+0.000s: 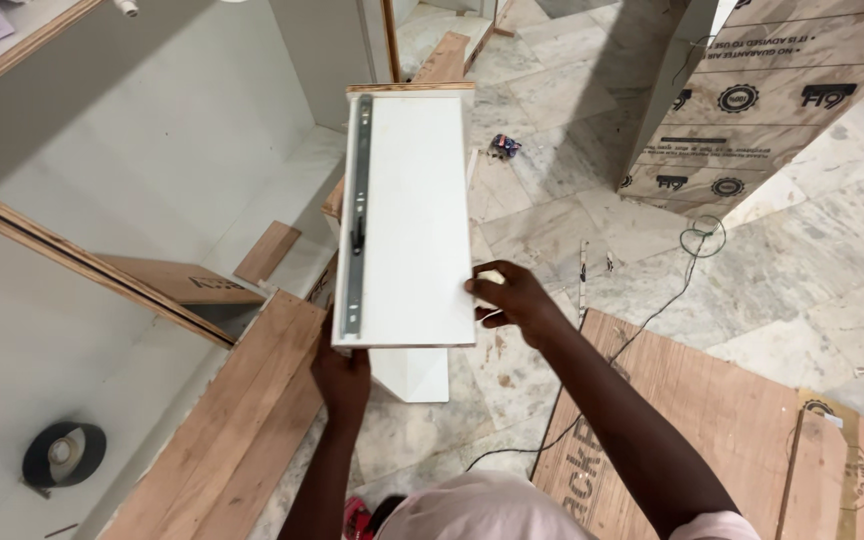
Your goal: The person applies a white adhesive edge band to the exposed edges of a white drawer front using a small white roller. They smooth the band along the edges, lift the drawer to access different sides, and use a utility knife to trim the excess material. The drawer is handled and repositioned multiple times during the process.
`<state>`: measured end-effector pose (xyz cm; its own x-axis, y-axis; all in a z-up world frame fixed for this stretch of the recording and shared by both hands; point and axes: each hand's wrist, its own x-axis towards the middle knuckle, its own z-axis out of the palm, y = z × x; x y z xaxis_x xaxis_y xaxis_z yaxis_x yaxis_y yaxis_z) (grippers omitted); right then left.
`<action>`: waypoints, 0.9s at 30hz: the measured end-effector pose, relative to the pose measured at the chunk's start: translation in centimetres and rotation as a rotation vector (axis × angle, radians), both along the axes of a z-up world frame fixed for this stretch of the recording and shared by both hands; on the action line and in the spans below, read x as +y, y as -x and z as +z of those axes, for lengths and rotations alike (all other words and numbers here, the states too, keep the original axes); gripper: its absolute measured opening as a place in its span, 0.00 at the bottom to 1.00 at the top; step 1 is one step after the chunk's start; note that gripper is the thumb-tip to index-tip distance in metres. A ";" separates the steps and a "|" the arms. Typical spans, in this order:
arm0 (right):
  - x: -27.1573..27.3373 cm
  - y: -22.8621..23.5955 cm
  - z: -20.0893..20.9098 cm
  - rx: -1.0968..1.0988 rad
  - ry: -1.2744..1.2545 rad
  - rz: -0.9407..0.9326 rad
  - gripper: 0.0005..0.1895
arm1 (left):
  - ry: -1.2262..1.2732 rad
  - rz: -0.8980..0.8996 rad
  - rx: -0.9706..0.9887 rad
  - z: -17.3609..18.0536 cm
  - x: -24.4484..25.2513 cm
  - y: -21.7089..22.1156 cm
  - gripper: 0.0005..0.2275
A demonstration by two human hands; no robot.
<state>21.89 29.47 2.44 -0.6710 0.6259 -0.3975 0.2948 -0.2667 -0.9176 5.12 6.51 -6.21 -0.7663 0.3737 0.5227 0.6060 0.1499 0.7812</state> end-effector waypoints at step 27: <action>17.2 4.7 2.3 0.126 0.380 0.169 0.24 | 0.352 0.229 -0.003 1.9 12.4 3.6 0.20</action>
